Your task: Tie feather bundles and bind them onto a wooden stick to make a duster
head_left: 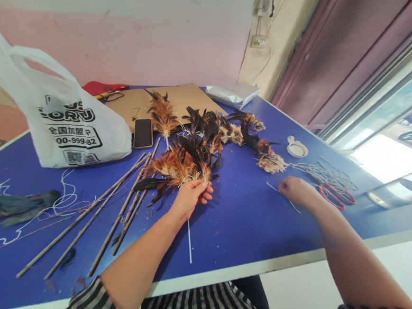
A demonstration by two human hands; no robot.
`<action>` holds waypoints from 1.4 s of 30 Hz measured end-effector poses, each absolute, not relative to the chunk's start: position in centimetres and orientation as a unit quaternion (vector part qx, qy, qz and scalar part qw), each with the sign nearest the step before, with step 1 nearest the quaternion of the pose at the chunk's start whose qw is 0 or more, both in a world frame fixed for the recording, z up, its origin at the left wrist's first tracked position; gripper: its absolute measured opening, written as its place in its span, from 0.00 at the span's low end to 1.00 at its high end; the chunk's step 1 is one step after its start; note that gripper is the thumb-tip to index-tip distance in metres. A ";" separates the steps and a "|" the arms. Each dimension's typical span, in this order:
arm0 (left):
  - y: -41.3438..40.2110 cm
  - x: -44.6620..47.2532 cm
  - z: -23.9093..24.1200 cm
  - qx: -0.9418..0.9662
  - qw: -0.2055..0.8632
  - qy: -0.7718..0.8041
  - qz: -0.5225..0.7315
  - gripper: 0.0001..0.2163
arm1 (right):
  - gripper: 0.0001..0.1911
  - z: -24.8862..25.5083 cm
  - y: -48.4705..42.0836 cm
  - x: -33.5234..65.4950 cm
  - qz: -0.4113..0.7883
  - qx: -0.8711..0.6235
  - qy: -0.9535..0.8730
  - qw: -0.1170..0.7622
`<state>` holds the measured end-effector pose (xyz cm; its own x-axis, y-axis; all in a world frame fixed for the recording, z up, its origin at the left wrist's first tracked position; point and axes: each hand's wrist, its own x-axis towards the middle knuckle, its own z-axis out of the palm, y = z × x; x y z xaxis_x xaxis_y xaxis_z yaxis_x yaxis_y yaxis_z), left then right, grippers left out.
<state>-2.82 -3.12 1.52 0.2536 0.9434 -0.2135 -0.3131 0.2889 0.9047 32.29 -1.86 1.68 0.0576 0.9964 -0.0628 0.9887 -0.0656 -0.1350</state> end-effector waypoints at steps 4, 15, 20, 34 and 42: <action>-3.2 -2.9 1.9 0.392 0.687 0.411 0.454 0.11 | 0.07 2.8 -1.8 28.1 0.205 -0.691 -0.685 0.105; -2.3 -4.3 3.0 0.415 0.667 0.392 0.479 0.10 | 0.07 4.1 0.2 13.9 0.538 -0.467 -0.665 0.223; -2.1 -4.4 2.5 0.408 0.692 0.404 0.437 0.10 | 0.07 3.9 -0.5 13.2 0.481 -0.458 -0.712 0.228; -2.4 -3.9 1.9 0.368 0.732 0.429 0.379 0.06 | 0.08 4.0 -1.6 14.2 0.347 -0.455 -0.781 0.251; -2.4 -3.9 1.9 0.396 0.718 0.427 0.382 0.08 | 0.06 4.5 -1.9 13.8 0.181 -0.444 -0.829 0.289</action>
